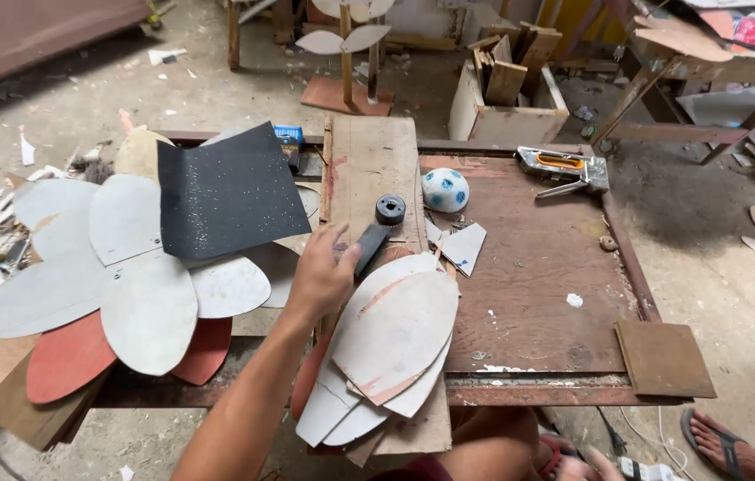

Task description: Sanding the edges of teardrop-shaped wooden pieces to smooth them out.

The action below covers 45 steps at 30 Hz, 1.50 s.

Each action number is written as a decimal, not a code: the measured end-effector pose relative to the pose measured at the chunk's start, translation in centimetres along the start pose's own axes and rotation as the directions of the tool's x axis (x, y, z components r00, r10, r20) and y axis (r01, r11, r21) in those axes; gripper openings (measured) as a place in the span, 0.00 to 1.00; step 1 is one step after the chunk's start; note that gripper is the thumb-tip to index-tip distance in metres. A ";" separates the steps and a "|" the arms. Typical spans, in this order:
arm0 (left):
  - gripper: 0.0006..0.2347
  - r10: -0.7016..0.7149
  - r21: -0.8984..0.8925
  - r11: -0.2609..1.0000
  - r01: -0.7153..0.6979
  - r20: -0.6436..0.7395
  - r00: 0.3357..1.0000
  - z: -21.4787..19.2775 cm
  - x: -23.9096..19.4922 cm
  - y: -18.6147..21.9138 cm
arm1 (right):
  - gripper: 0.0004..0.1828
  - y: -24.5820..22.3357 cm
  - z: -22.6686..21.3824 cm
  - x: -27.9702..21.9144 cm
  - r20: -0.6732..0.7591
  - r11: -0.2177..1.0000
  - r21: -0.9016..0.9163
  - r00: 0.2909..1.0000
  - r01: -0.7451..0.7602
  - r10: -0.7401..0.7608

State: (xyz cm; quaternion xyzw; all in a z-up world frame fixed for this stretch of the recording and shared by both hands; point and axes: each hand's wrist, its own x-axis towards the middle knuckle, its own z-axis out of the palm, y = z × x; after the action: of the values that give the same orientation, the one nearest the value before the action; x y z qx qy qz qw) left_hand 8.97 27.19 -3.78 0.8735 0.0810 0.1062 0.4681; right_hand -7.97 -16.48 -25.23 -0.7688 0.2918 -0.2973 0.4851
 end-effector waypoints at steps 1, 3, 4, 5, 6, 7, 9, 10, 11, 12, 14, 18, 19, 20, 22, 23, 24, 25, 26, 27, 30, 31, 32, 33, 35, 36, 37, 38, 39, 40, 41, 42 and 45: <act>0.23 -0.007 -0.004 1.000 0.007 0.016 1.000 -0.5 -1.6 0.5 | 0.25 -5.5 1.3 -1.3 -0.006 1.000 -0.016 1.000 -0.007 0.007; 0.20 -0.059 -0.063 0.996 0.062 0.055 0.997 -1.9 -4.4 1.8 | 0.28 -16.7 2.0 -5.4 0.260 0.993 -0.105 0.962 -0.060 0.086; 0.20 -0.061 -0.067 0.996 0.066 0.061 0.996 -1.3 -5.6 0.9 | 0.28 -20.9 3.3 -6.1 0.256 0.992 -0.112 0.963 -0.060 0.087; 0.22 -0.018 -0.003 1.000 0.019 0.089 0.996 -0.9 -7.0 0.0 | 0.30 -25.1 4.5 -6.9 0.282 0.975 -0.171 0.941 -0.143 0.187; 0.25 0.023 0.060 0.998 -0.030 0.120 0.993 -0.4 -8.5 -0.9 | 0.32 -29.2 5.8 -7.7 0.301 0.947 -0.232 0.910 -0.222 0.286; 0.25 0.014 0.060 0.998 -0.021 0.127 0.992 -0.4 -9.2 -0.8 | 0.32 -29.2 7.0 -7.5 0.300 0.944 -0.242 0.907 -0.225 0.294; 0.30 -0.156 0.246 0.966 0.083 0.295 0.943 -0.4 -10.9 -0.5 | 0.37 -29.1 9.2 -6.8 0.454 0.904 -0.404 0.828 -0.138 0.329; 0.30 -0.165 0.245 0.965 0.091 0.299 0.940 -0.4 -11.2 -0.4 | 0.37 -30.0 10.0 -6.8 0.455 0.901 -0.412 0.825 -0.138 0.334; 0.30 -0.159 0.259 0.963 0.078 0.309 0.937 -0.4 -11.6 -0.2 | 0.40 -30.9 10.7 -6.9 0.517 0.876 -0.454 0.753 -0.162 0.407; 0.31 -0.154 0.273 0.960 0.064 0.321 0.935 -0.4 -12.0 0.0 | 0.43 -31.8 11.4 -6.9 0.569 0.849 -0.497 0.670 -0.181 0.476; 0.30 -0.108 0.217 0.975 0.037 0.327 0.939 -0.3 -12.3 0.1 | 0.42 -31.6 12.0 -7.0 0.565 0.863 -0.465 0.684 -0.198 0.461; 0.32 0.025 0.265 0.956 -0.128 0.360 0.933 0.7 -13.4 -0.7 | 0.46 -31.2 12.2 -6.9 0.569 0.856 -0.256 0.646 -0.449 0.509; 0.32 0.018 0.265 0.957 -0.121 0.361 0.933 0.9 -13.7 -0.9 | 0.46 -30.7 12.2 -6.8 0.570 0.854 -0.263 0.642 -0.449 0.513; 0.33 0.060 0.271 0.947 -0.170 0.370 0.927 1.1 -14.2 -1.1 | 0.47 -30.2 12.0 -6.7 0.556 0.836 -0.238 0.637 -0.494 0.535; 0.34 0.109 0.275 0.934 -0.226 0.384 0.917 2.0 -15.5 -1.4 | 0.47 -28.1 11.2 -6.7 0.538 0.816 -0.207 0.633 -0.540 0.556; 0.35 0.146 0.235 0.942 -0.238 0.349 0.926 2.7 -16.2 -1.6 | 0.40 -26.7 10.8 -6.6 0.564 0.782 -0.076 0.620 -0.619 0.546; 0.36 0.182 0.196 0.948 -0.251 0.312 0.933 3.4 -16.9 -1.8 | 0.33 -25.2 10.4 -6.6 0.589 0.726 0.055 0.609 -0.685 0.531; 0.36 0.190 0.195 0.946 -0.258 0.309 0.932 3.3 -16.7 -1.4 | 0.33 -25.6 10.3 -6.2 0.589 0.728 0.063 0.614 -0.683 0.525; 0.33 0.221 0.116 0.957 -0.264 0.292 0.931 3.2 -16.5 -1.0 | 0.31 -26.0 10.2 -5.9 0.606 0.737 -0.020 0.578 -0.676 0.547; 0.31 0.239 0.034 0.966 -0.258 0.274 0.932 3.2 -16.9 -0.5 | 0.28 -26.2 9.6 -5.6 0.617 0.740 -0.115 0.536 -0.663 0.576; 0.26 0.215 -0.130 0.974 -0.187 0.253 0.943 1.6 -15.7 1.1 | 0.24 -26.4 9.6 -6.6 0.584 0.628 0.150 0.581 -0.764 0.567; 0.26 0.223 -0.128 0.972 -0.197 0.243 0.944 1.0 -15.1 1.3 | 0.24 -24.7 9.2 -6.1 0.590 0.631 0.158 0.585 -0.759 0.556; 0.23 0.156 -0.089 0.985 -0.147 0.107 0.982 0.3 -14.6 1.5 | 0.22 -22.9 8.8 -5.6 0.510 0.706 0.209 0.691 -0.677 0.512; 0.19 0.080 -0.058 0.995 -0.082 -0.026 0.996 -0.5 -14.6 1.7 | 0.21 -21.0 7.9 -5.4 0.420 0.771 0.242 0.780 -0.588 0.463; 0.22 0.049 0.069 0.996 -0.048 -0.011 0.999 -0.7 -14.6 0.3 | 0.23 -21.8 6.0 -4.4 0.432 0.742 0.249 0.757 -0.622 0.490; 0.25 0.013 0.194 0.981 -0.013 0.003 1.000 -0.9 -14.4 -0.3 | 0.26 -22.3 5.1 -3.8 0.441 0.713 0.252 0.733 -0.655 0.517; 0.25 0.029 0.195 0.980 -0.028 -0.003 1.000 -0.8 -14.0 1.1 | 0.26 -21.1 4.4 -3.7 0.443 0.711 0.268 0.739 -0.650 0.508; 0.33 -0.116 0.313 0.949 0.049 0.201 0.973 -0.8 -13.7 2.5 | 0.26 -19.9 3.8 -3.5 0.343 0.798 0.268 0.827 -0.540 0.445; 0.42 -0.287 0.443 0.891 0.101 0.377 0.881 -0.7 -13.8 3.9 | 0.26 -18.5 2.9 -3.6 0.240 0.870 0.242 0.896 -0.429 0.374; 0.42 -0.283 0.445 0.890 0.096 0.376 0.882 -0.2 -13.8 4.4 | 0.26 -17.9 2.6 -3.6 0.239 0.868 0.248 0.896 -0.429 0.375; 0.48 -0.320 0.512 0.857 0.055 0.445 0.836 0.2 -13.9 5.0 | 0.25 -17.3 2.1 -3.8 0.204 0.864 0.275 0.904 -0.422 0.376; 0.55 -0.361 0.572 0.820 0.009 0.506 0.783 0.6 -14.0 5.6 | 0.23 -16.8 1.7 -3.9 0.167 0.860 0.302 0.911 -0.412 0.378; 0.46 -0.459 0.605 0.792 0.079 0.506 0.730 0.0 -14.0 7.4 | 0.36 -7.1 -0.9 1.4 0.372 0.897 -0.059 0.824 -0.438 0.427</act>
State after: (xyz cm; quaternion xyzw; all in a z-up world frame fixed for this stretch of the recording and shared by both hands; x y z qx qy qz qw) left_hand -4.18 19.73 0.85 0.9298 0.0781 -0.2922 0.2097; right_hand -6.58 -15.42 -18.13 -0.7180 0.3558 -0.0310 0.5975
